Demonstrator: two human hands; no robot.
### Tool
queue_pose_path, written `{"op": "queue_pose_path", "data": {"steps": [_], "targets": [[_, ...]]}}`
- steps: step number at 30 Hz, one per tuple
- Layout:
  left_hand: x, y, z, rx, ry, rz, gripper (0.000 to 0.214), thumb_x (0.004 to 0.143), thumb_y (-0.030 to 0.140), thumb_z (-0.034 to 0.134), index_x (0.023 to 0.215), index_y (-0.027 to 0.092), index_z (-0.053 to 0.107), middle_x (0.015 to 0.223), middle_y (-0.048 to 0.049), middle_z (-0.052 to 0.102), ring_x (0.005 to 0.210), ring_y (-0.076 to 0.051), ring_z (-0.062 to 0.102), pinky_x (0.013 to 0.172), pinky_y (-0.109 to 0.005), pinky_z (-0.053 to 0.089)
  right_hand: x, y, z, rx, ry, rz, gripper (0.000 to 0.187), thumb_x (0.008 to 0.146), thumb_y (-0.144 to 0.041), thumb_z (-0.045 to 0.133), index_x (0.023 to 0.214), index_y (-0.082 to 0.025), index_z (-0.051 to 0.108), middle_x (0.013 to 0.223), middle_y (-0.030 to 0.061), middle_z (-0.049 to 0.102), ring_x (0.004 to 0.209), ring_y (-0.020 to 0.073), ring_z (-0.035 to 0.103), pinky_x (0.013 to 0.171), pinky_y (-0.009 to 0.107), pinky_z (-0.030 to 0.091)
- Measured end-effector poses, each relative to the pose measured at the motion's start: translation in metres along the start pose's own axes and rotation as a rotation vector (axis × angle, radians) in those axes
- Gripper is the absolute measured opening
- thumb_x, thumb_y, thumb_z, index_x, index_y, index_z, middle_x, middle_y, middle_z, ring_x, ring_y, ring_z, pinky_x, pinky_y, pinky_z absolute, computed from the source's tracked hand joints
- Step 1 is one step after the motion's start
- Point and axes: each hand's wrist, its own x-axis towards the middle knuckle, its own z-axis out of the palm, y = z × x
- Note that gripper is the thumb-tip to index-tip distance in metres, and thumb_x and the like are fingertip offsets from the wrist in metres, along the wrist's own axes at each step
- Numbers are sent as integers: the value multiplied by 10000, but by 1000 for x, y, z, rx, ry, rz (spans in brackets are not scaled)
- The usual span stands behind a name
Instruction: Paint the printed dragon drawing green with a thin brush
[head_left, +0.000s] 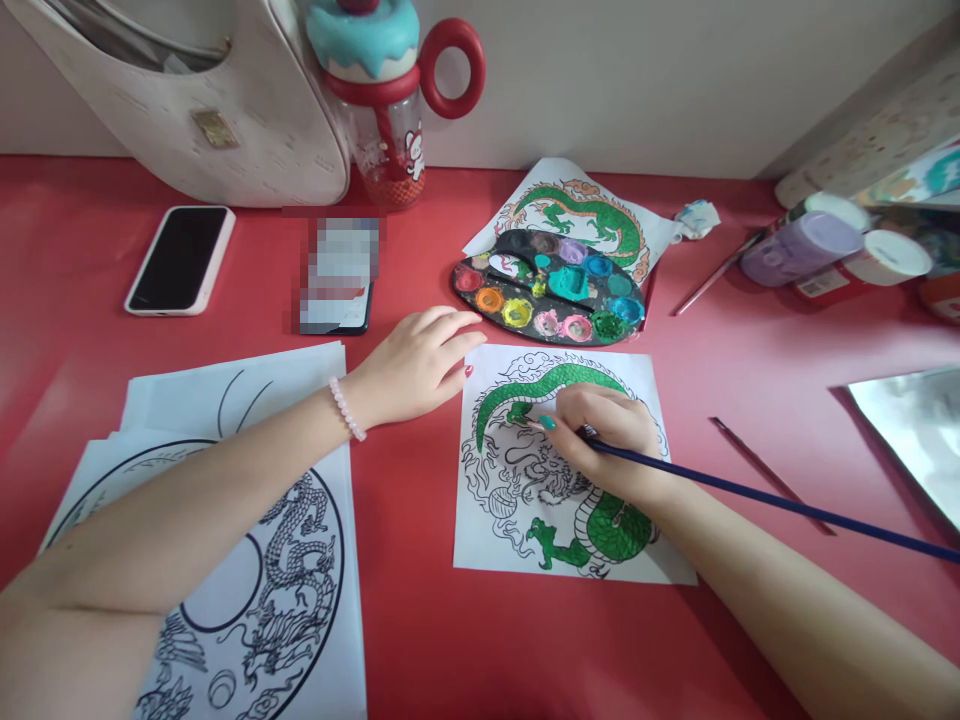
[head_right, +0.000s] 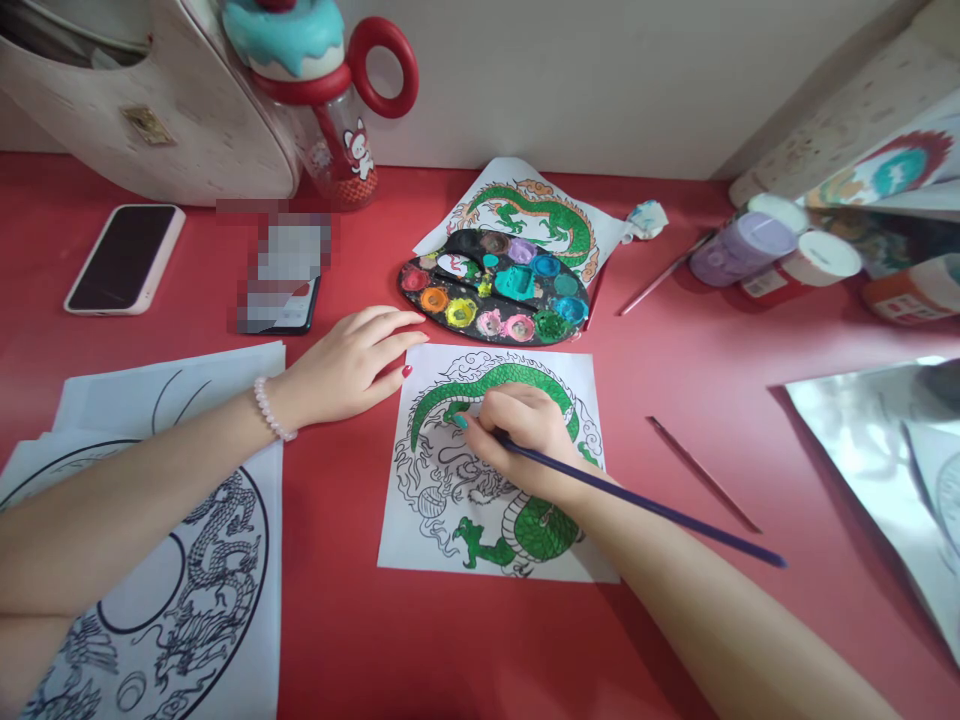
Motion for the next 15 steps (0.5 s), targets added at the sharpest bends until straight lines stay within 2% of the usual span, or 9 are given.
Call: {"op": "queue_pose_path", "data": {"steps": [6,12,15], "targets": [[0,0,1,-14,16,5,326,905,241,437,1194,136,546,1284,-137,537,1189,-268,461,978,-473,432,1,-1,0,-13,-18,11,288,847,-115,511,634,-198,334,545,-37,434,540,71,486,500,214,377],[0,0,0,9,10,5,329,902,242,450,1195,126,546,1287,-130,539,1180,-270,468,978,-462,437,0,-1,0,12,-11,7,307,840,-94,513,635,-197,308,535,-51,374,503,59,408,486,212,350],[0,1,0,1,3,-2,328,902,250,454,1195,134,544,1288,-129,537,1185,-271,464,975,-465,438,0,-1,-1,9,-11,18,300,841,-98,505,635,-198,312,544,-43,393,517,66,420,492,221,348]]}}
